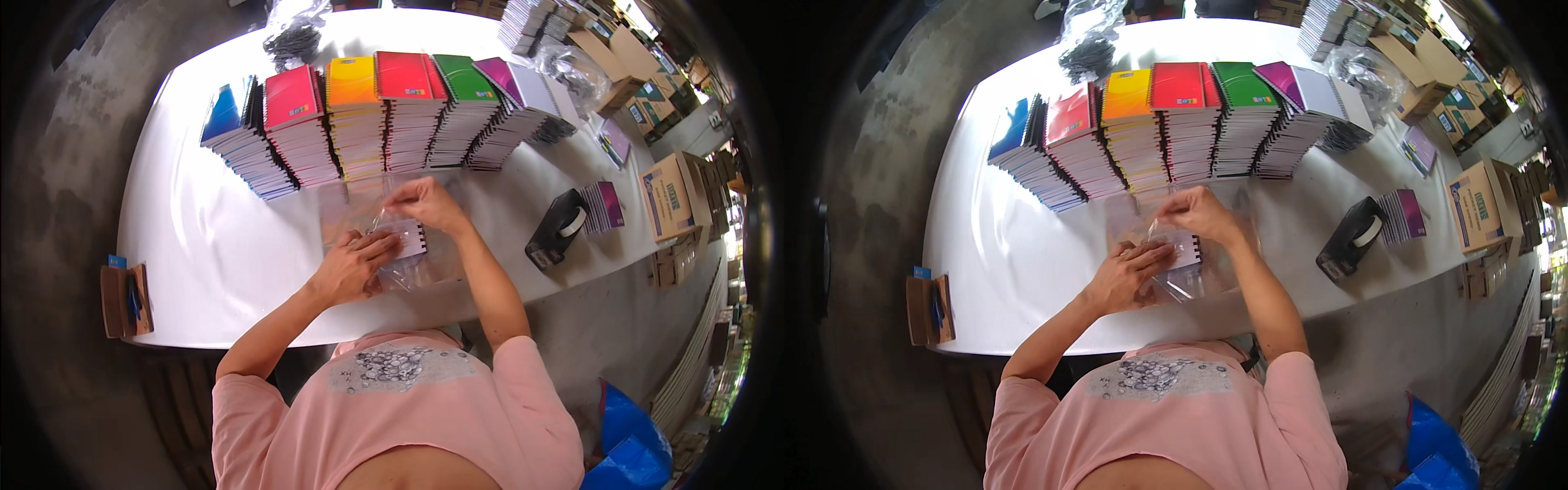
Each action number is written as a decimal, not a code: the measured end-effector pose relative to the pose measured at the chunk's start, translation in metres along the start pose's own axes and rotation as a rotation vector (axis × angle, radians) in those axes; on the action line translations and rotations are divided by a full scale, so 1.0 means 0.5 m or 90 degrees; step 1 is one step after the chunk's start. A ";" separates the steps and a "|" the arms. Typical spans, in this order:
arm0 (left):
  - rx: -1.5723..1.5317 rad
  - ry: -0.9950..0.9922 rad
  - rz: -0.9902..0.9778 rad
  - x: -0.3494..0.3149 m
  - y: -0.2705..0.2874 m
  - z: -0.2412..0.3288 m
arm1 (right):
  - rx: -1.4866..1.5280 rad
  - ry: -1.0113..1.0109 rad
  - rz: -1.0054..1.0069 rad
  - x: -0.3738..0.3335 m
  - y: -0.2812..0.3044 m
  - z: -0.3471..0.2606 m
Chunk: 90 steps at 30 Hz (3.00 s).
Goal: The person picks up stacks of small spiral notebooks, places them into plastic bags, and seals the bags using tape from a dispenser.
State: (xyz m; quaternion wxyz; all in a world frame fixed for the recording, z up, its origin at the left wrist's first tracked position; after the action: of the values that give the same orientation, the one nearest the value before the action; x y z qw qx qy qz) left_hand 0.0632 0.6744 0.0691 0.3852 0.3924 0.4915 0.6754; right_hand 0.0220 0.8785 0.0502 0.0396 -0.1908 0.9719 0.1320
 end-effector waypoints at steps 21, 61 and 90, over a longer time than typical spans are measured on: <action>0.000 0.015 -0.159 0.022 0.000 -0.038 | 0.619 -0.050 0.930 -0.506 0.185 0.251; -0.487 0.172 0.175 0.053 -0.055 -0.044 | -0.062 0.316 0.382 -0.120 -0.069 0.023; -0.278 0.465 0.338 0.055 -0.043 -0.015 | -0.086 0.008 0.269 -0.060 -0.066 0.019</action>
State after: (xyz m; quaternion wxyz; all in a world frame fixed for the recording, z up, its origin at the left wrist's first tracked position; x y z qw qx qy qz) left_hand 0.0481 0.7014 0.0509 0.0761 0.1521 0.3248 0.9304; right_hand 0.0627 0.8627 0.0368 -0.0082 0.0140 0.9795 0.2008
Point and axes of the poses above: each hand's wrist, its own x-axis towards the middle knuckle, its own y-axis out of the back of the hand, z = x × y, the point moved 2 cm from there along x, towards the middle knuckle
